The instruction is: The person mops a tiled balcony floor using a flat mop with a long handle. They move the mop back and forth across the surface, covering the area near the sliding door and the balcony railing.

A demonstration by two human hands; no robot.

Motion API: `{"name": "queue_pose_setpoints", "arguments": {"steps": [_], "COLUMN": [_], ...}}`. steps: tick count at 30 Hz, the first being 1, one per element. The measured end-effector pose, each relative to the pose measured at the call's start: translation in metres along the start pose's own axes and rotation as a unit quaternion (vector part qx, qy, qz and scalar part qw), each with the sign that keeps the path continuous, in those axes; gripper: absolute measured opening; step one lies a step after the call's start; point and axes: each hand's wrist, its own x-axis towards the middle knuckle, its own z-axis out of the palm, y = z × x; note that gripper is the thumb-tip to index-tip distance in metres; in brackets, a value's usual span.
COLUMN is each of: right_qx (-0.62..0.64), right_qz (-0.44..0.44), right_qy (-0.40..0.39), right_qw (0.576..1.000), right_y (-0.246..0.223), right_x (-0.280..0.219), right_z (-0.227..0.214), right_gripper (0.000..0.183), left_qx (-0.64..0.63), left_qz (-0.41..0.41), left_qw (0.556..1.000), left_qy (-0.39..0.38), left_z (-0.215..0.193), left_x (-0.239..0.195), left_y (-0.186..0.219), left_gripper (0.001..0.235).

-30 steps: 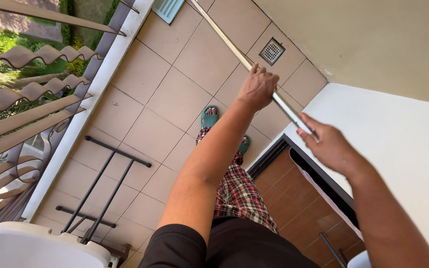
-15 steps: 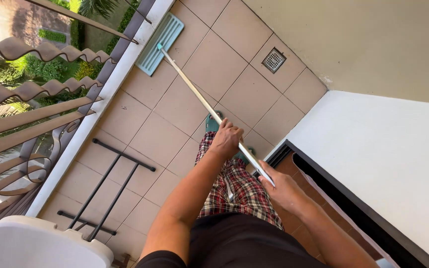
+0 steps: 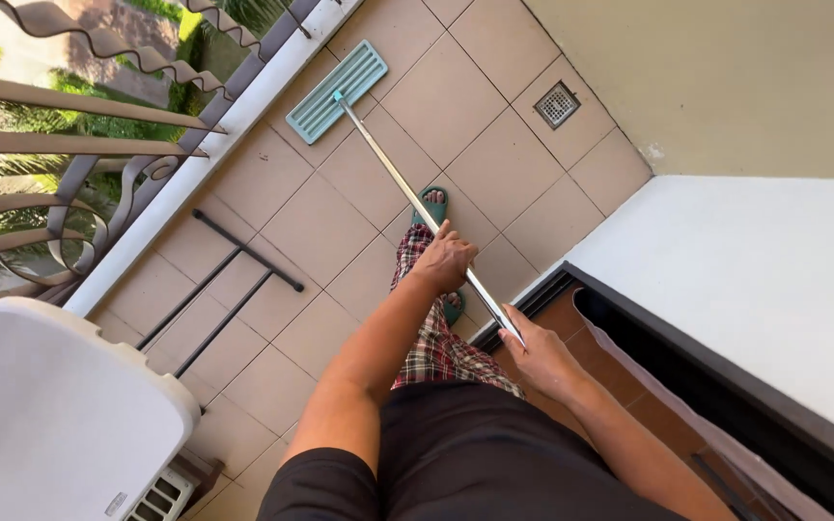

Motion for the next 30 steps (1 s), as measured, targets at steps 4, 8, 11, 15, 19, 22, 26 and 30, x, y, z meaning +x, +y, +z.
{"name": "queue_pose_setpoints", "arguments": {"steps": [4, 8, 11, 15, 19, 22, 26, 30], "right_qx": [0.019, 0.016, 0.022, 0.031, 0.116, 0.144, 0.084, 0.289], "right_qz": [-0.038, -0.072, -0.075, -0.136, -0.111, -0.061, -0.023, 0.053], "right_qy": [0.014, 0.0, -0.017, -0.038, -0.116, -0.146, -0.167, -0.216], "right_qw": [0.999, 0.997, 0.997, 0.99, 0.98, 0.977, 0.982, 0.931], "right_y": [0.013, 0.012, -0.012, -0.016, -0.043, -0.069, -0.094, -0.086], "right_x": [-0.029, -0.058, -0.096, -0.087, -0.059, -0.038, -0.01, 0.008], "right_z": [0.028, 0.042, 0.053, 0.073, 0.103, 0.128, 0.162, 0.178], "right_gripper": [0.054, 0.055, 0.058, 0.059, 0.05, 0.056, 0.063, 0.067], "left_qx": [0.037, 0.03, 0.018, 0.125, 0.072, 0.05, -0.002, -0.124], "left_qz": [-0.003, -0.023, -0.044, -0.03, -0.06, -0.126, -0.277, -0.366], "left_qw": [0.999, 0.999, 0.998, 0.988, 0.995, 0.991, 0.958, 0.921], "left_qy": [-0.003, 0.022, 0.045, 0.081, -0.039, -0.011, 0.077, 0.05], "left_z": [-0.01, -0.032, -0.04, -0.033, -0.068, -0.067, -0.013, -0.04], "left_x": [-0.032, -0.079, -0.115, -0.14, -0.173, -0.19, -0.205, -0.22], "left_y": [0.015, 0.034, 0.038, 0.013, -0.01, -0.033, -0.076, -0.073], "left_gripper": [0.018, 0.015, 0.009, 0.018, 0.009, 0.013, 0.068, 0.044]}}
